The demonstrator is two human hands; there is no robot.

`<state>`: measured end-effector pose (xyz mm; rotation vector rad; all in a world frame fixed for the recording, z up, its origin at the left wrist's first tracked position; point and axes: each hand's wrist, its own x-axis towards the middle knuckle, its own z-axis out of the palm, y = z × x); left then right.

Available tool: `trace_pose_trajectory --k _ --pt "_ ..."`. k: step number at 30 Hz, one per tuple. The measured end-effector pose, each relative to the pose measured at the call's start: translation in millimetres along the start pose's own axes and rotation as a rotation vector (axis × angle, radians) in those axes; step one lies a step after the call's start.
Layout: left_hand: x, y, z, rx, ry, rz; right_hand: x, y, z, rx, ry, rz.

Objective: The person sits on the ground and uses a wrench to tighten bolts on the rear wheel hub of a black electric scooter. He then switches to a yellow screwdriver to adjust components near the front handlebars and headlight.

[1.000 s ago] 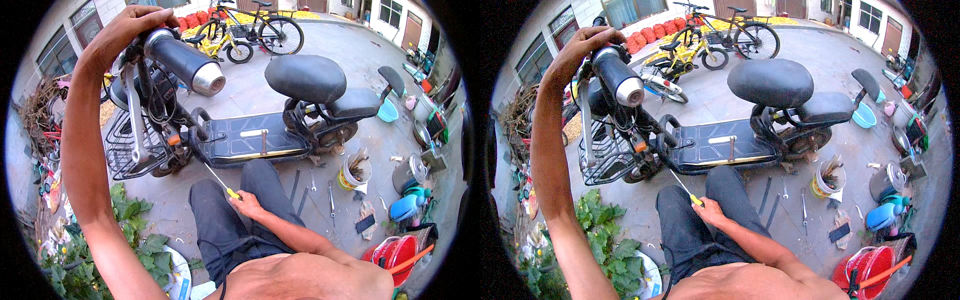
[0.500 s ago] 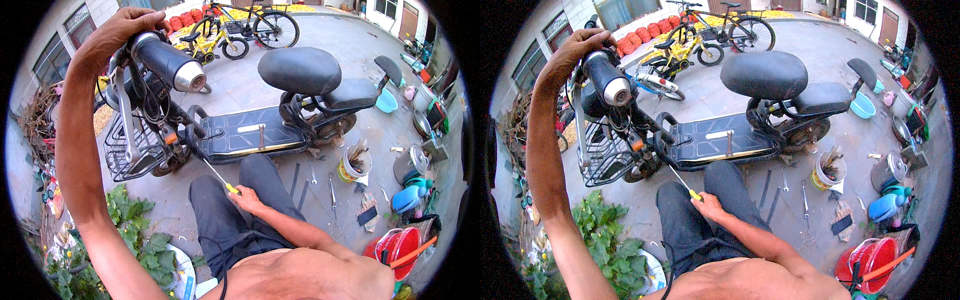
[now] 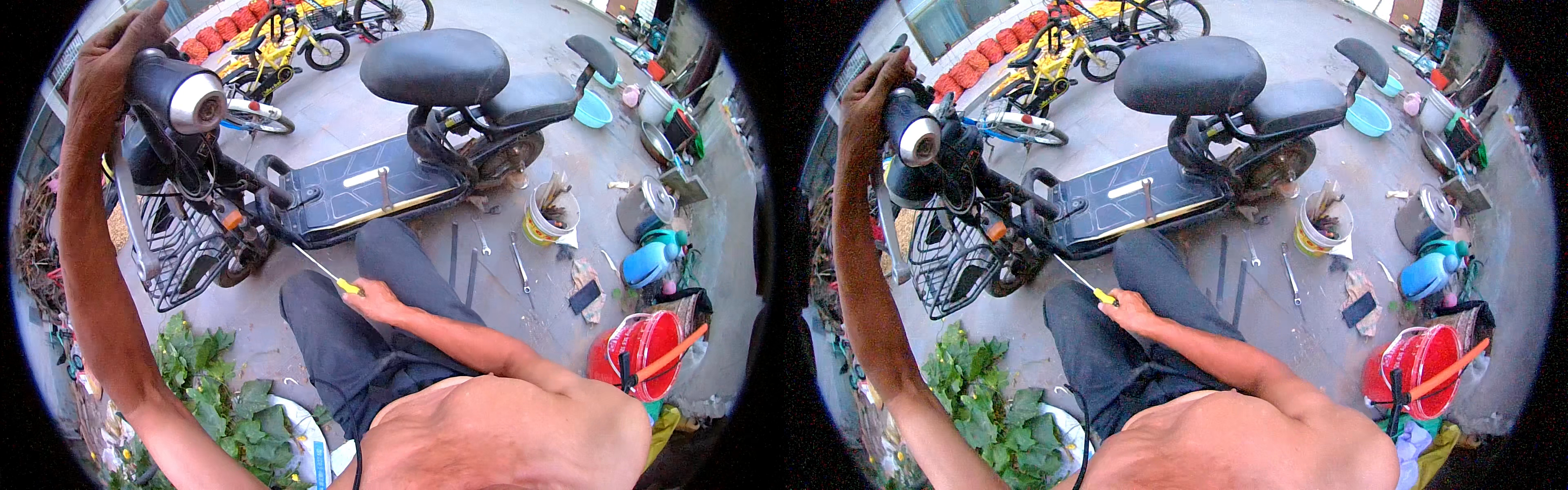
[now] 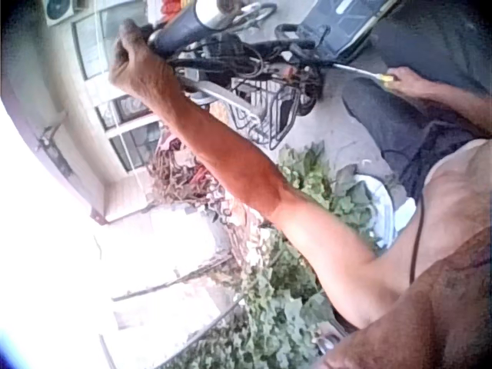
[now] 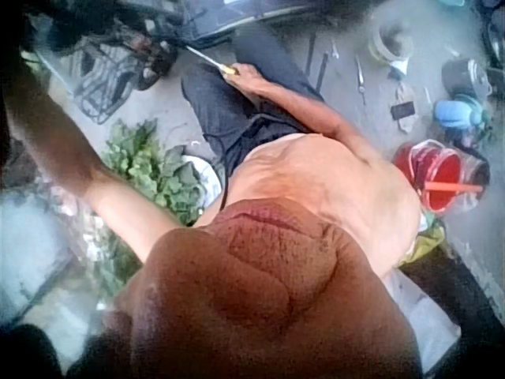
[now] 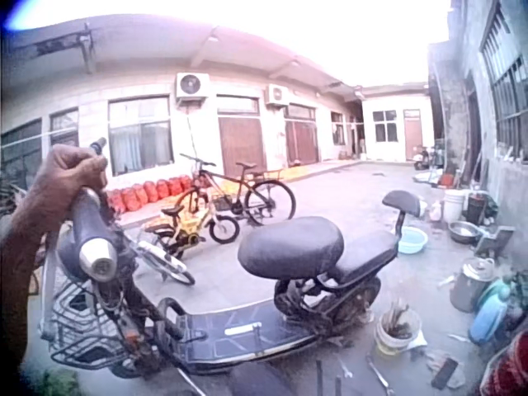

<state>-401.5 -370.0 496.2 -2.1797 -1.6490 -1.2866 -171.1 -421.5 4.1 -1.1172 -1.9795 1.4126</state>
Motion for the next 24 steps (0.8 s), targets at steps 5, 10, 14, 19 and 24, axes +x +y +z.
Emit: trace_pose_trajectory --k 5,10,14,19,24 --pt "12.0 -23.2 2.7 0.157 0.037 -0.033 -2.1 4.9 -7.1 -0.008 0.001 0.032" --pt "11.8 -25.1 -24.8 0.516 0.157 0.115 1.5 -10.7 5.1 -0.027 -0.039 0.036" --pt "6.8 -14.4 6.8 0.222 0.293 -0.04 2.2 1.9 -5.3 -0.008 -0.03 0.112" --pt "0.9 -8.7 -33.8 0.136 0.434 -0.066 4.0 -0.8 6.3 0.074 -0.043 0.061" --pt "-34.8 -8.3 -27.2 0.034 0.296 -0.073 3.7 3.4 2.5 0.054 -0.018 0.047"
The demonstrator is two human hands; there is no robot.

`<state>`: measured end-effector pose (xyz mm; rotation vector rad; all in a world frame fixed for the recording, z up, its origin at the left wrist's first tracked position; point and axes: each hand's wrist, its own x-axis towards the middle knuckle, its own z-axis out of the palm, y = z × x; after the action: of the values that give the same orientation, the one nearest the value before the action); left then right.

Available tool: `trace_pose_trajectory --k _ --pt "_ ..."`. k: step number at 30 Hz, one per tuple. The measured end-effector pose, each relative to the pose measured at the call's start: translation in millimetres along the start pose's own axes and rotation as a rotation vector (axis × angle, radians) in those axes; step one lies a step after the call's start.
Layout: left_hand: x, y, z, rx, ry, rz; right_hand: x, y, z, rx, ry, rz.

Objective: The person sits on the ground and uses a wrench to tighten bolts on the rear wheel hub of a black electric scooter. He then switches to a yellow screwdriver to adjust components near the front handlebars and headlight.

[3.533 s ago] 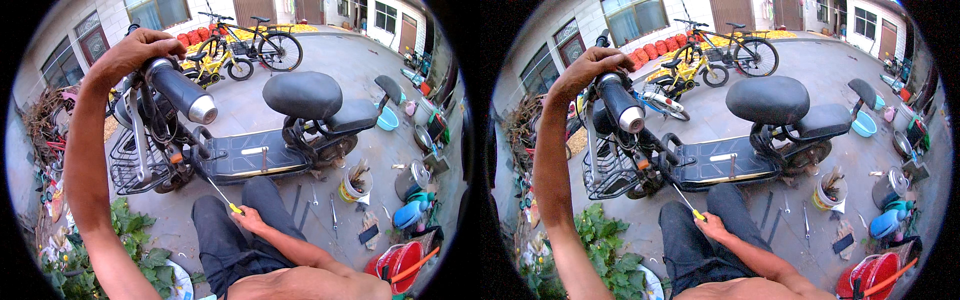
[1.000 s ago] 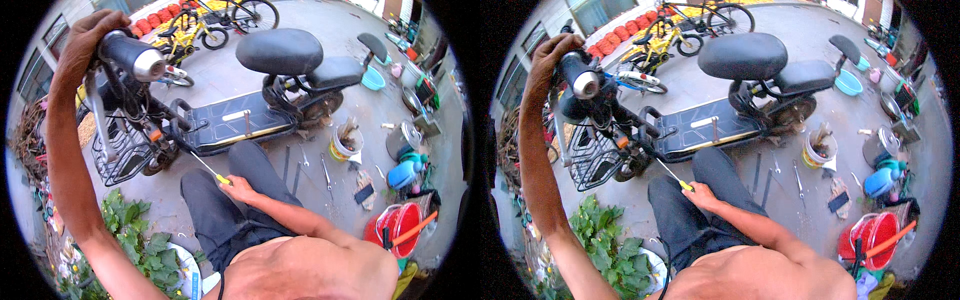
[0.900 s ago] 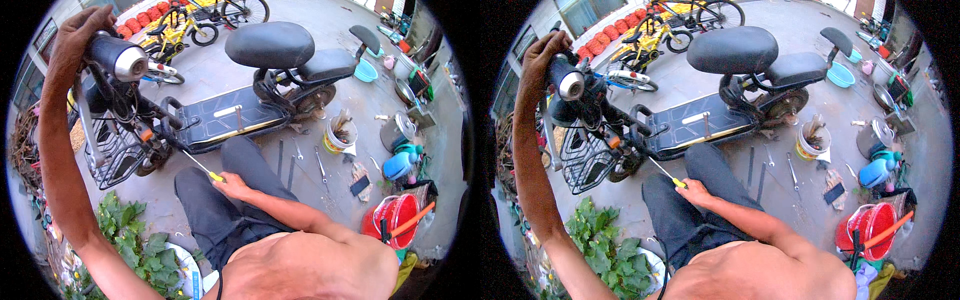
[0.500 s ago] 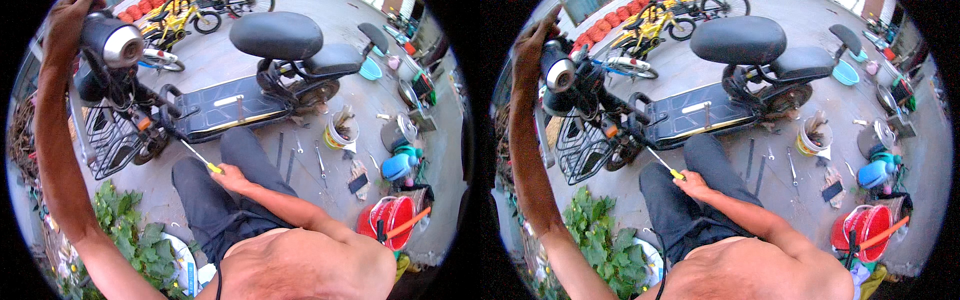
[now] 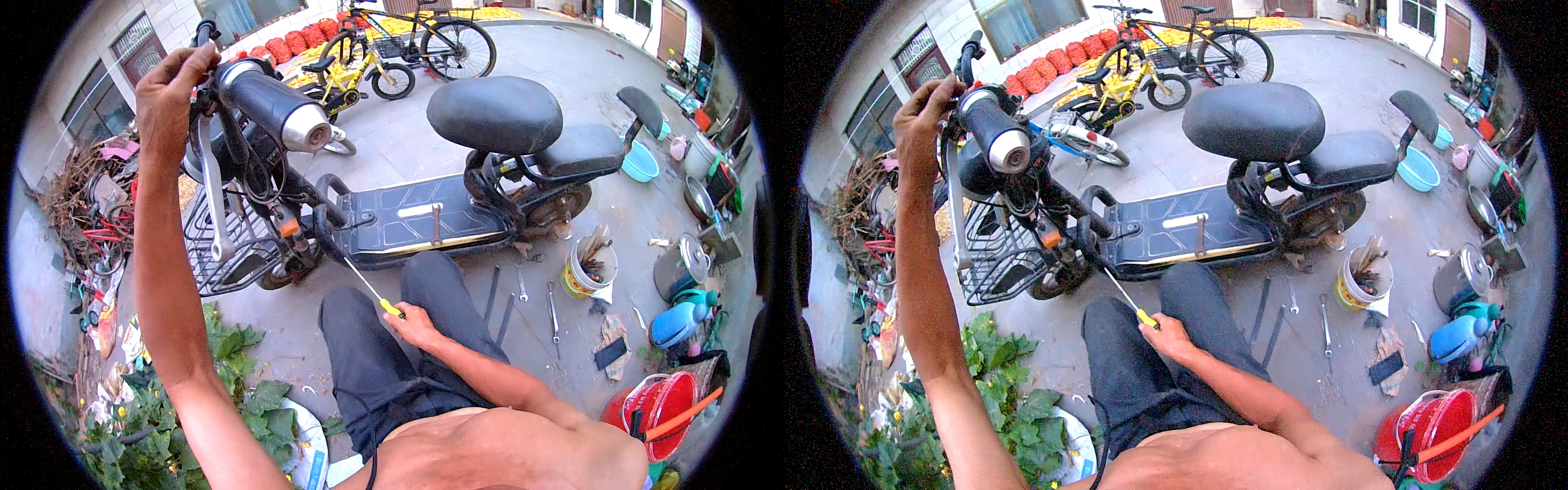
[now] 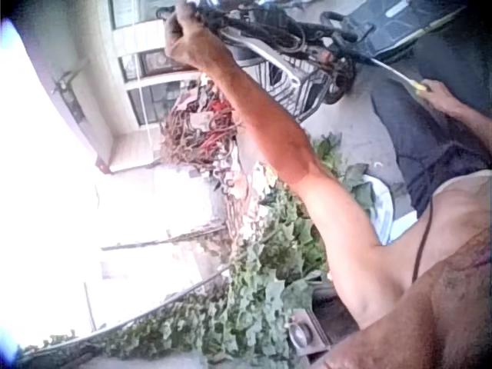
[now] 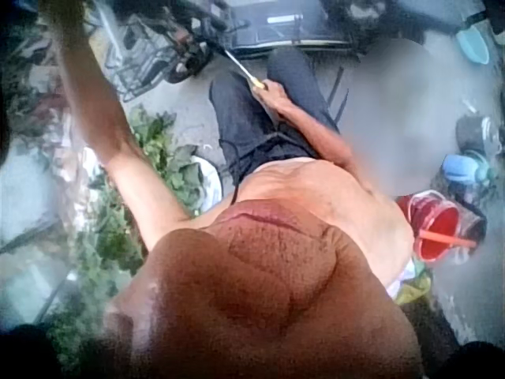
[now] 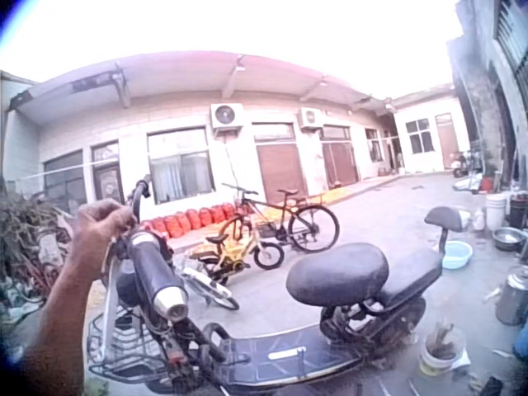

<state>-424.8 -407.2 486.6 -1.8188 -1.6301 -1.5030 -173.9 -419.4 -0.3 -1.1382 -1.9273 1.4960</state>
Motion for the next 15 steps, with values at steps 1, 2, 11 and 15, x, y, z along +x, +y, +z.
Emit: trace_pose_trajectory --k 1,2,11,15 --pt "-7.5 10.6 3.0 0.018 0.006 -0.033 0.3 -0.1 -0.8 -0.003 0.005 -0.002" --pt "-13.4 13.0 2.9 0.011 -0.007 0.015 -0.4 -0.8 1.1 0.003 -0.008 0.003" --pt "-34.5 32.0 4.9 0.127 -0.151 0.167 -1.7 -8.1 1.0 -0.018 -0.054 0.041" --pt "-31.3 15.4 3.1 0.119 -0.225 0.184 -3.7 -10.4 -7.4 -0.079 -0.016 0.017"
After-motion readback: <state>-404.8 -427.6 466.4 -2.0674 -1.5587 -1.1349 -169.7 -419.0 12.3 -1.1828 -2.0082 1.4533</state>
